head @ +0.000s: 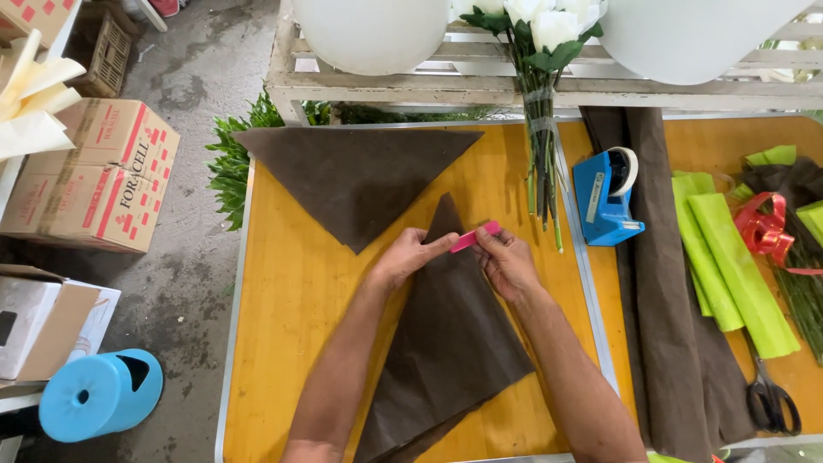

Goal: Folding and stapling brown wrapping paper to prepare for flower bouquet arrangements.

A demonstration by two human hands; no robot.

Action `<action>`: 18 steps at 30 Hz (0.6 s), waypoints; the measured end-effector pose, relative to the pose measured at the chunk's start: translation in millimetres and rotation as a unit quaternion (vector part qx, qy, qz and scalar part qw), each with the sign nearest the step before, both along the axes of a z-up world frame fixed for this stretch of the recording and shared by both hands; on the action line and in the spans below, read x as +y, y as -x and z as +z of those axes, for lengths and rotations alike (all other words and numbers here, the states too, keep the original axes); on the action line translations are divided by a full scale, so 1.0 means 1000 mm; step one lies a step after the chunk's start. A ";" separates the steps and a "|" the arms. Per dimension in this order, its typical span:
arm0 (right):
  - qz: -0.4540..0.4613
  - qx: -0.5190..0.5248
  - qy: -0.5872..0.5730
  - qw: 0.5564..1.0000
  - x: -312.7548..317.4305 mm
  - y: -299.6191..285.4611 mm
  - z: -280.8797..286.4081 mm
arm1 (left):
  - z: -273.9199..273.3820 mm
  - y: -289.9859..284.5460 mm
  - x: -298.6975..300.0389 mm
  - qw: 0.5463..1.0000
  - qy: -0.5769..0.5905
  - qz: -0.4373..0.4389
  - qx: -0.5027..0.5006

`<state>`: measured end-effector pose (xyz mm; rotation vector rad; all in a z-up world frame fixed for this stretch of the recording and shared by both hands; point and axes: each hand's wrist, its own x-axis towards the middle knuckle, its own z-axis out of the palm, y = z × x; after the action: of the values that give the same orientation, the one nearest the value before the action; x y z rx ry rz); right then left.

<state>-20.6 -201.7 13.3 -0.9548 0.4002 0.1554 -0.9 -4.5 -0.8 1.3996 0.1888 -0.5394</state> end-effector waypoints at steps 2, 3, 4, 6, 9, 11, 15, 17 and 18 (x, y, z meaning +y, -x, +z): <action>0.002 -0.002 0.004 1.000 -0.001 -0.002 -0.004 | 0.016 0.001 -0.007 1.000 -0.006 0.004 -0.004; 0.003 -0.003 0.008 1.000 -0.002 -0.003 -0.006 | 0.023 0.002 -0.011 1.000 -0.012 0.006 -0.007; 0.003 -0.003 0.009 1.000 -0.001 -0.002 -0.005 | 0.009 -0.003 -0.008 1.000 -0.012 0.007 -0.007; 0.002 -0.002 0.016 1.000 -0.001 -0.002 -0.004 | -0.018 -0.014 -0.002 0.999 -0.053 -0.002 -0.006; 0.004 0.001 0.020 1.000 0.000 -0.004 -0.005 | 0.041 -0.001 -0.008 0.998 -0.063 -0.002 -0.011; -0.003 -0.005 0.035 0.999 0.004 -0.002 -0.001 | 0.016 -0.002 -0.007 0.996 -0.084 -0.001 -0.021; -0.011 -0.020 0.072 0.997 -0.002 -0.011 -0.041 | -0.008 -0.004 -0.009 0.995 -0.095 0.006 -0.028; -0.007 -0.013 0.053 0.998 -0.002 -0.006 -0.022 | -0.013 -0.004 -0.008 0.996 -0.081 0.008 -0.019; -0.002 -0.007 0.035 0.999 -0.002 -0.006 -0.011 | -0.015 -0.006 -0.007 0.998 -0.068 0.011 -0.012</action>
<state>-14.7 -203.6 2.7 -1.0231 0.3961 0.1325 4.7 -11.7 -15.7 1.5329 0.2252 -0.4993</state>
